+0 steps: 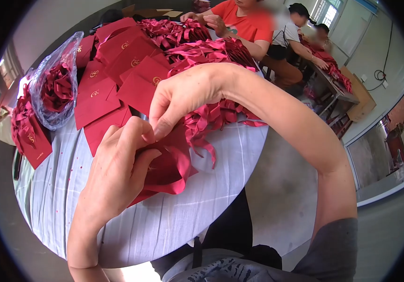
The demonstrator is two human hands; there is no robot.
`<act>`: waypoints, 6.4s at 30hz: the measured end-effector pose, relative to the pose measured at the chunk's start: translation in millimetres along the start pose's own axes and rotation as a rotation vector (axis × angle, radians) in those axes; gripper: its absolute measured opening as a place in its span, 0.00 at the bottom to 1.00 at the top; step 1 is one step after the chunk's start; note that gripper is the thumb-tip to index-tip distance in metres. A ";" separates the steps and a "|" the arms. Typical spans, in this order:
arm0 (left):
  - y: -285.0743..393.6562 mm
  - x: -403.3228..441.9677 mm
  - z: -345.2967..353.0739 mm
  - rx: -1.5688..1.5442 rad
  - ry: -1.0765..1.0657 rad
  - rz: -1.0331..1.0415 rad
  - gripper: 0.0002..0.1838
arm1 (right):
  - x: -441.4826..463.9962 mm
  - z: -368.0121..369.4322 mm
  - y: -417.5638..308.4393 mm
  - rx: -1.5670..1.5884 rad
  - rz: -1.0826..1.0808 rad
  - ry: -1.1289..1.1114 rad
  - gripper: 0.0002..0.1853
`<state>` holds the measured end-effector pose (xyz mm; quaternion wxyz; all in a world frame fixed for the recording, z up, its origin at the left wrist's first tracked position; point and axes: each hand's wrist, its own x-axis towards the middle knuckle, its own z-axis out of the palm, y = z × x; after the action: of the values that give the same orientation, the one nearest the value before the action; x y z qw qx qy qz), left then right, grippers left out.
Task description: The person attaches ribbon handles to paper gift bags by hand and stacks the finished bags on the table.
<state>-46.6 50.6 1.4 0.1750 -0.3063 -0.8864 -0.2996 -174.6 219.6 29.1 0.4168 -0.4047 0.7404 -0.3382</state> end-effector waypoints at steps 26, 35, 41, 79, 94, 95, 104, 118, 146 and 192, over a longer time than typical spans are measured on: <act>-1.4 1.9 1.2 0.002 0.012 -0.037 0.10 | 2.5 3.3 52.1 0.940 -0.599 0.518 0.10; -2.0 3.3 -2.0 0.002 -0.043 -0.075 0.08 | -11.6 60.1 43.5 0.613 -0.467 0.305 0.22; 1.1 3.0 2.3 0.137 0.009 0.025 0.15 | -13.8 68.4 25.4 0.274 -0.350 0.715 0.13; -51.6 -75.1 -15.0 -0.209 0.001 -0.654 0.20 | 42.0 118.8 65.6 0.309 -0.282 0.996 0.09; -55.7 -50.4 17.3 -0.357 0.154 -0.676 0.10 | 48.6 136.4 66.3 0.148 -0.307 1.053 0.08; -58.9 -51.8 20.8 -0.323 0.143 -0.693 0.10 | 48.8 140.0 63.1 0.166 -0.330 1.085 0.08; -66.5 -65.9 39.5 -0.279 0.210 -0.717 0.07 | 52.4 145.6 60.4 -0.012 -0.234 1.116 0.08; -60.5 -79.0 36.3 0.001 0.173 -0.593 0.08 | 57.3 148.2 65.9 -0.059 -0.184 0.978 0.09; -50.1 -100.2 71.2 -0.073 -0.229 0.347 0.22 | 116.4 134.0 25.5 -0.109 -0.056 0.456 0.10; -53.3 -77.5 23.3 -0.267 -0.271 -0.327 0.11 | -58.6 175.9 62.1 0.196 0.085 0.764 0.08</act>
<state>-25.8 -2.1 -77.2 -0.0381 -0.2163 -0.8922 -0.3945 -18.6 270.0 -77.4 0.1614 -0.1770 0.8225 -0.5159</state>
